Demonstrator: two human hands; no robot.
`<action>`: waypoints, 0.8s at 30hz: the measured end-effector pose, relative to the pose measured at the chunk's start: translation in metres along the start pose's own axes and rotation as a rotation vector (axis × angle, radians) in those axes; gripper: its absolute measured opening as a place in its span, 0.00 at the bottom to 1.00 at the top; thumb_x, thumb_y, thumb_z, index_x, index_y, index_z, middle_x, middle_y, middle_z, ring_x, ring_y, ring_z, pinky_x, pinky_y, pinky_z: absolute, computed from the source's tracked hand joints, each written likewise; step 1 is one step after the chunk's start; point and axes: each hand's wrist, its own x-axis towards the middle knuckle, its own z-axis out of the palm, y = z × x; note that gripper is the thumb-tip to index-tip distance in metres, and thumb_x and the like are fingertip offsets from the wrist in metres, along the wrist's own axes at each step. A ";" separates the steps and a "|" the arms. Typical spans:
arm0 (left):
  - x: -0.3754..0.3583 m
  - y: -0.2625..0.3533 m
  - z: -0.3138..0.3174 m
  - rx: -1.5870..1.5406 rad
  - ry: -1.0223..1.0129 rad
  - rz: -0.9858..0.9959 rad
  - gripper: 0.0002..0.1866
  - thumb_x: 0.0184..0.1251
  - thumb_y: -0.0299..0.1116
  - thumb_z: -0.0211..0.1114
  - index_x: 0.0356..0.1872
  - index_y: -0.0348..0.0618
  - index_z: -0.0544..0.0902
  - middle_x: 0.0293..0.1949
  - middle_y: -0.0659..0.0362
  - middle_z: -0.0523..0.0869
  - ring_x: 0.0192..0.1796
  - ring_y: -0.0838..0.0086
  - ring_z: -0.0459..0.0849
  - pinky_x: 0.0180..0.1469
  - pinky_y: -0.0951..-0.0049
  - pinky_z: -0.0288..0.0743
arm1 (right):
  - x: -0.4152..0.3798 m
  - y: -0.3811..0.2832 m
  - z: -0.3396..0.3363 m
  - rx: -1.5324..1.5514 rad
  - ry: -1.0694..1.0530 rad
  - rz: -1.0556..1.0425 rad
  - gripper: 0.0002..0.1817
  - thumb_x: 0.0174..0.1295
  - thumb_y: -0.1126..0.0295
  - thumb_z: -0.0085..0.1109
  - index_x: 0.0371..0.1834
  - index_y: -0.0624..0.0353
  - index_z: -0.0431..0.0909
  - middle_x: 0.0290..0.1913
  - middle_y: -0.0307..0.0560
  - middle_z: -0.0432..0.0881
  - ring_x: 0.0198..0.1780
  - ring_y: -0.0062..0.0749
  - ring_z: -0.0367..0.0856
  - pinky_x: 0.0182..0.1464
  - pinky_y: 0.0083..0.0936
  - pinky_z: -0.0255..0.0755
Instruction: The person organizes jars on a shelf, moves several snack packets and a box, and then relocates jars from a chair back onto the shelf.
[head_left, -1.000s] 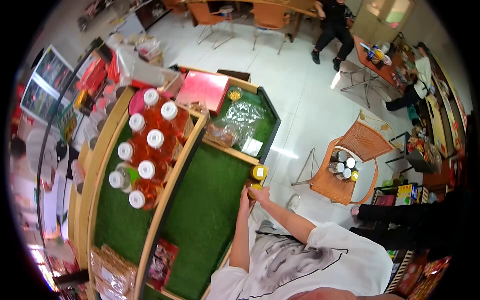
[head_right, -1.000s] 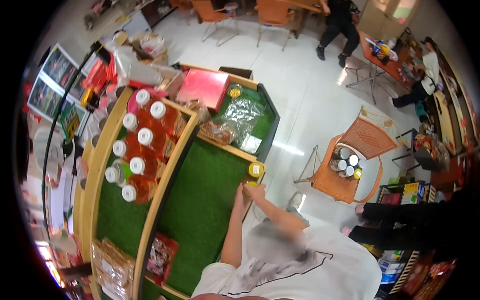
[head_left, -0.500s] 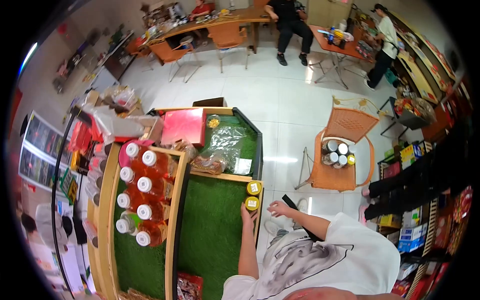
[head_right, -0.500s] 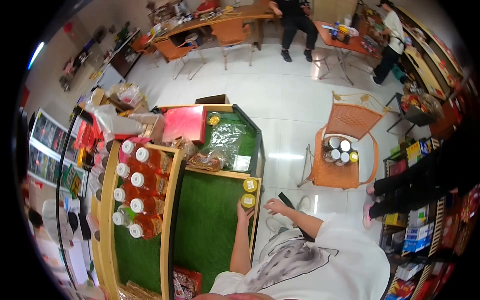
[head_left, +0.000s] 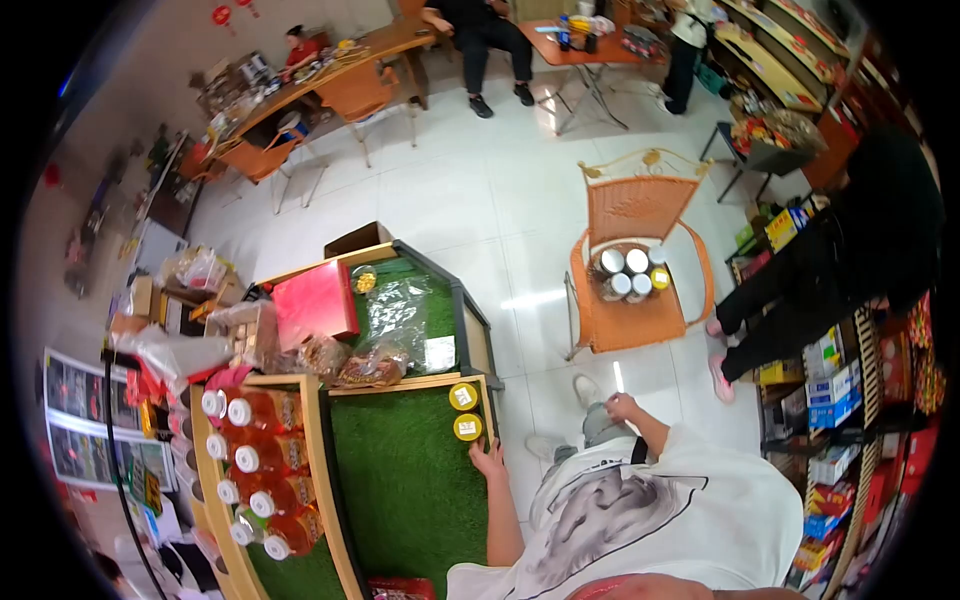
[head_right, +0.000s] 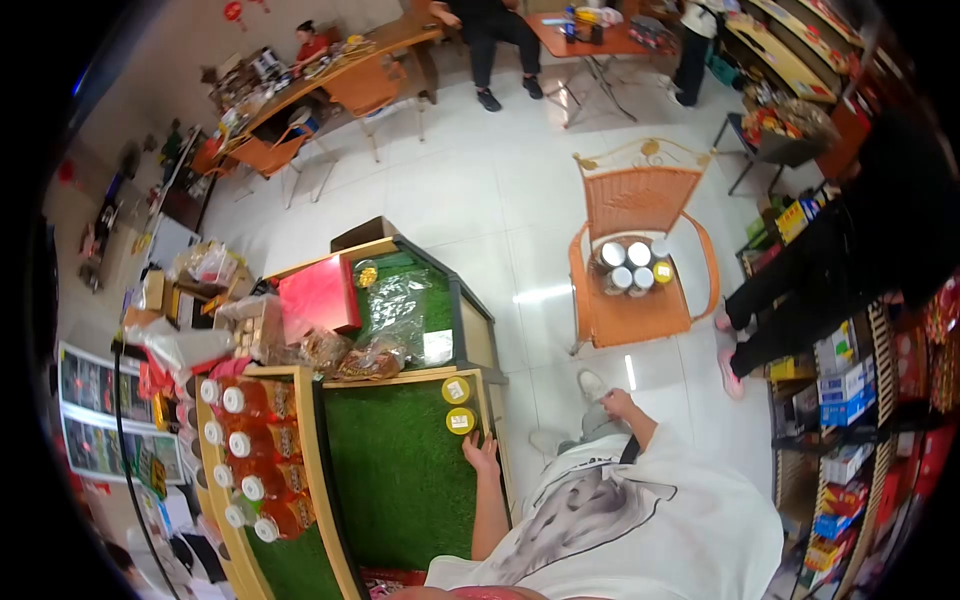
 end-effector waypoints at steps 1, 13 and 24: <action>-0.005 -0.008 0.005 0.056 -0.026 -0.009 0.26 0.69 0.49 0.52 0.63 0.47 0.66 0.61 0.57 0.74 0.53 0.55 0.80 0.53 0.57 0.72 | 0.005 -0.002 -0.007 -0.037 0.012 -0.058 0.19 0.55 0.63 0.64 0.44 0.65 0.78 0.28 0.49 0.84 0.22 0.34 0.82 0.25 0.32 0.80; -0.043 -0.105 0.144 0.930 -0.360 -0.271 0.22 0.71 0.48 0.52 0.57 0.46 0.72 0.51 0.56 0.83 0.46 0.67 0.83 0.46 0.66 0.76 | 0.115 -0.015 -0.085 0.351 -0.011 0.080 0.13 0.58 0.62 0.58 0.37 0.60 0.77 0.27 0.46 0.81 0.22 0.31 0.81 0.23 0.29 0.78; 0.011 -0.245 0.416 1.260 -0.748 -0.155 0.19 0.71 0.41 0.53 0.51 0.34 0.76 0.39 0.54 0.85 0.38 0.72 0.83 0.40 0.70 0.78 | 0.265 -0.093 -0.279 0.939 0.312 0.232 0.31 0.62 0.46 0.57 0.59 0.56 0.66 0.44 0.48 0.79 0.41 0.43 0.82 0.42 0.37 0.80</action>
